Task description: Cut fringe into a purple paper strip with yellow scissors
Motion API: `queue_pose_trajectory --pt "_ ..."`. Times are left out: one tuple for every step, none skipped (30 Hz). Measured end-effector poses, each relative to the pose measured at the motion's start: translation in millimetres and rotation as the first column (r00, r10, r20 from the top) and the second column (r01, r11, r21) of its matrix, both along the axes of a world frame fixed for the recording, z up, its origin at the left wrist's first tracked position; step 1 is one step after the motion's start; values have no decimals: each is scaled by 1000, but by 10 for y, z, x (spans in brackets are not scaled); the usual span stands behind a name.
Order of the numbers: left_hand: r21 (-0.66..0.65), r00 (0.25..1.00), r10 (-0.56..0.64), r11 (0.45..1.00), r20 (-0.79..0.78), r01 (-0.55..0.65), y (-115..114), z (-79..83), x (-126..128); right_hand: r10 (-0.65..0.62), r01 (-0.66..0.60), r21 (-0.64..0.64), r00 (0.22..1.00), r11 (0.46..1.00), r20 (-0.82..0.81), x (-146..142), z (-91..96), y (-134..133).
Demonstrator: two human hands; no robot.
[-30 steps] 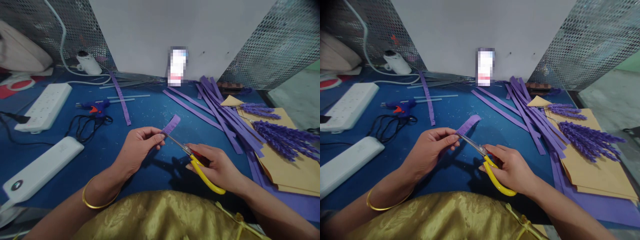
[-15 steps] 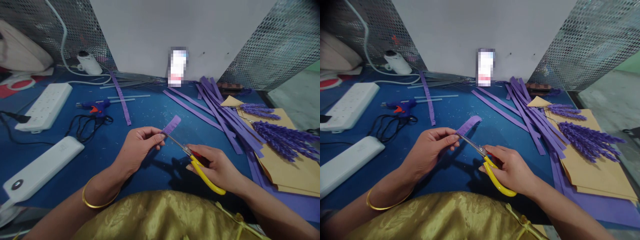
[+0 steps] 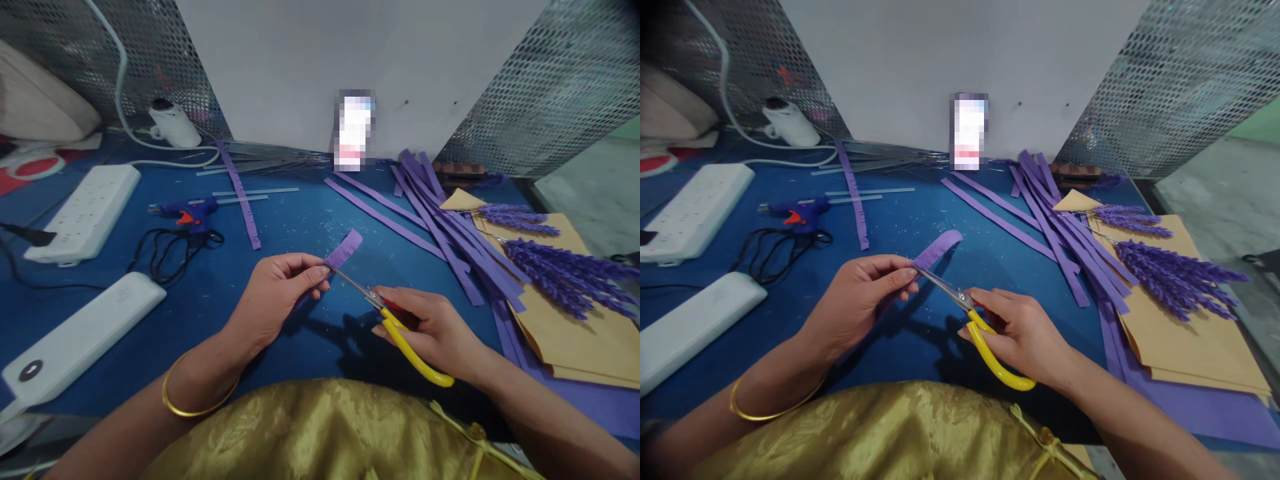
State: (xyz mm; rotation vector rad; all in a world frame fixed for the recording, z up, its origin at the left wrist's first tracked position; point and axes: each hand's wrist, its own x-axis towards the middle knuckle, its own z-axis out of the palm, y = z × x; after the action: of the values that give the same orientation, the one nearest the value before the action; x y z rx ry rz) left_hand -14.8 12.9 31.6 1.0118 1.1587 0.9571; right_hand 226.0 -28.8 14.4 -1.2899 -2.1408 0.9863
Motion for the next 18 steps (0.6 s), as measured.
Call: queue_pose_trajectory --pt "5 1000 3 1000 -8 -2 -2 3 2 1 -1 4 1000 1000 2 0 -1 0" --pt "8 1000 3 1000 -16 -3 -3 6 3 2 -2 10 1000 1000 8 0 -2 -1" --pt "11 1000 3 1000 -21 -3 -4 7 4 3 -3 18 1000 1000 13 0 -2 -1" --pt "15 1000 3 1000 -25 -3 -5 8 3 4 -4 28 1000 1000 18 -1 -1 -2" --pt "18 1000 4 1000 -29 -4 -6 7 2 5 -6 36 1000 999 22 -2 0 -2" --pt "22 999 7 1000 -32 -6 -6 5 0 6 -7 39 1000 999 24 -4 1 -2" --pt "27 999 10 1000 -36 -9 -6 3 -2 6 -7 36 1000 999 22 -6 2 -3" --pt "31 999 11 999 -42 -10 -5 0 -4 4 -5 28 1000 1000 21 -9 2 -4" --pt "34 999 12 999 -47 -10 -4 -3 -6 -3 2 19 1000 1000 19 -13 1 -5" --pt "34 999 10 999 -51 -8 -3 -5 -7 -10 10 11 1000 1000 17 -16 -1 -6" --pt "34 998 8 999 -55 -6 -2 -6 -7 -18 18 4 1000 1000 16 -20 -2 -8" --pt "32 998 4 999 -57 -2 -1 -6 -6 -26 26 0 1000 1000 14 -23 -3 -9" --pt "30 998 1 1000 -59 0 -1 -5 -4 -30 30 -3 999 1000 12 -25 -4 -11" --pt "28 998 -1 1000 -60 2 -1 -3 -2 -32 32 -5 999 999 9 -26 -3 -13" --pt "28 998 -2 1000 -61 4 -2 0 0 -30 30 -9 1000 1000 6 -27 -2 -15" --pt "28 998 -5 1000 -63 6 -3 3 2 -27 27 -14 1000 1000 0 -27 0 -17" --pt "30 998 -5 1000 -65 7 -5 6 3 -24 24 -20 1000 1000 -6 -27 3 -19" --pt "31 998 -5 999 -65 7 -7 8 3 -21 21 -25 1000 999 -12 -26 5 -21"
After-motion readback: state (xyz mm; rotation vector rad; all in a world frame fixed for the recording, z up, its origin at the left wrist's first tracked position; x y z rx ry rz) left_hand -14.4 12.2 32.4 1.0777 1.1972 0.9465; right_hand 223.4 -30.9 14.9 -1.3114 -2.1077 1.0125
